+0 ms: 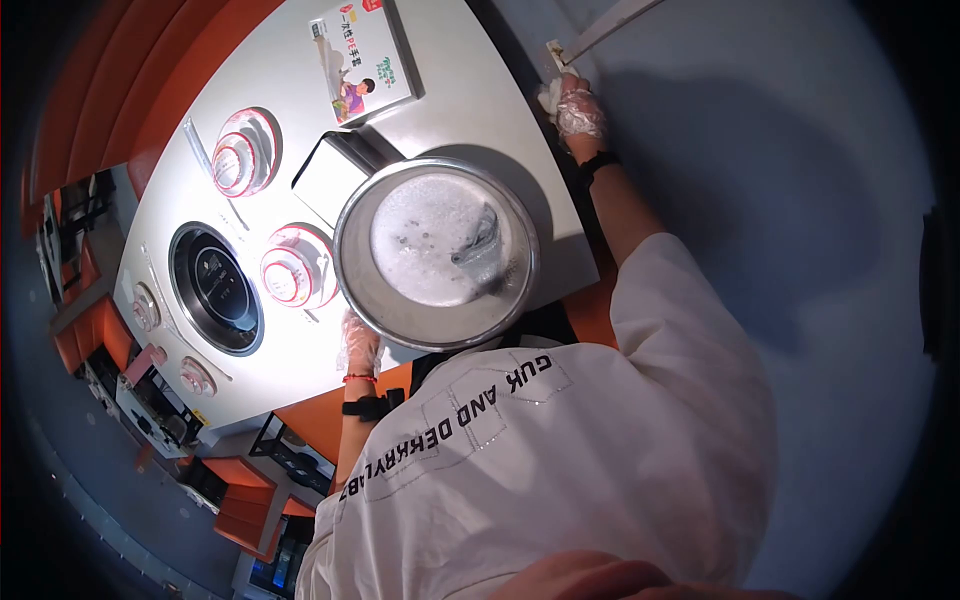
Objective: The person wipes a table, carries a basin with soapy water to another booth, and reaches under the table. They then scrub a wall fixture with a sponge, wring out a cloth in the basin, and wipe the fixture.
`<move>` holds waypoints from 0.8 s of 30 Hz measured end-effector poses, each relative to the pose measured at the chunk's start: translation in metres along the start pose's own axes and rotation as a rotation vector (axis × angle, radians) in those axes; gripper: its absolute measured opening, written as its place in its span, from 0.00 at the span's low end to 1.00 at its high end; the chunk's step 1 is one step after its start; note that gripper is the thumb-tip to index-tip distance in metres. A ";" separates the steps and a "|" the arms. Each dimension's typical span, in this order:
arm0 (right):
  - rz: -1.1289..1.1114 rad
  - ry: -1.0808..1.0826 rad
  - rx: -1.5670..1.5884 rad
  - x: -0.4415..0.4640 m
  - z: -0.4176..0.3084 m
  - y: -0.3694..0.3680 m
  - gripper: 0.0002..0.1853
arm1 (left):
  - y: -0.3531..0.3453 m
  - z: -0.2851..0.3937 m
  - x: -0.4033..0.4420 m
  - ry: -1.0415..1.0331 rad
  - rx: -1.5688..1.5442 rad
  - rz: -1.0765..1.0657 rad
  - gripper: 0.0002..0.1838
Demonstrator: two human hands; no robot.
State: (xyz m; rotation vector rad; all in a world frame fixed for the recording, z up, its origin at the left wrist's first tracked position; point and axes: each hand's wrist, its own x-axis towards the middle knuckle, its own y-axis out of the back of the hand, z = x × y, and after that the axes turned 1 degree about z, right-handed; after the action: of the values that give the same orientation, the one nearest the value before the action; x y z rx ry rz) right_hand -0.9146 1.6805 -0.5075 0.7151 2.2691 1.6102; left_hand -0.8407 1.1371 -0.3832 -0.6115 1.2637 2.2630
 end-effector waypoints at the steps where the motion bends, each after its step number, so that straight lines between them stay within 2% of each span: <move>1: -0.045 -0.020 -0.013 0.001 0.000 0.004 0.22 | 0.002 0.004 -0.001 -0.033 0.069 -0.005 0.16; 5: -0.062 -0.029 -0.096 0.008 -0.004 0.009 0.21 | 0.003 0.003 0.002 -0.183 0.220 0.002 0.15; 7: -0.118 0.058 -0.305 0.015 -0.004 0.000 0.20 | 0.001 -0.001 0.003 -0.114 0.201 -0.018 0.15; 9: -0.163 -0.021 -0.354 0.017 -0.010 0.000 0.19 | -0.001 -0.006 0.003 -0.107 0.225 -0.034 0.15; 11: -0.194 -0.266 -0.240 0.021 -0.020 0.001 0.18 | -0.001 -0.012 0.003 -0.165 0.290 -0.044 0.15; 14: -0.245 -0.340 -0.156 0.024 -0.030 0.020 0.19 | -0.004 -0.015 0.003 -0.124 0.211 -0.015 0.15; 17: -0.405 -0.560 -0.014 0.034 -0.046 0.050 0.18 | 0.002 0.004 -0.001 -0.157 0.166 -0.011 0.16; 20: -0.401 -0.482 -0.114 0.030 -0.047 0.051 0.19 | 0.001 -0.008 -0.001 -0.249 0.334 -0.021 0.17; 23: -0.448 -0.613 -0.060 0.030 -0.054 0.060 0.19 | -0.003 -0.018 0.000 -0.131 0.267 -0.013 0.17; 24: -0.450 -0.681 0.008 0.033 -0.047 0.049 0.19 | -0.002 -0.010 0.000 -0.054 0.123 0.021 0.17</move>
State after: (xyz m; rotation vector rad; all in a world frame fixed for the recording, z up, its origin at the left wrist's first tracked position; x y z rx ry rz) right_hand -0.9537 1.6731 -0.4427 0.5786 1.7642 0.9558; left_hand -0.8379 1.1293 -0.3885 -0.4917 1.3768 2.1845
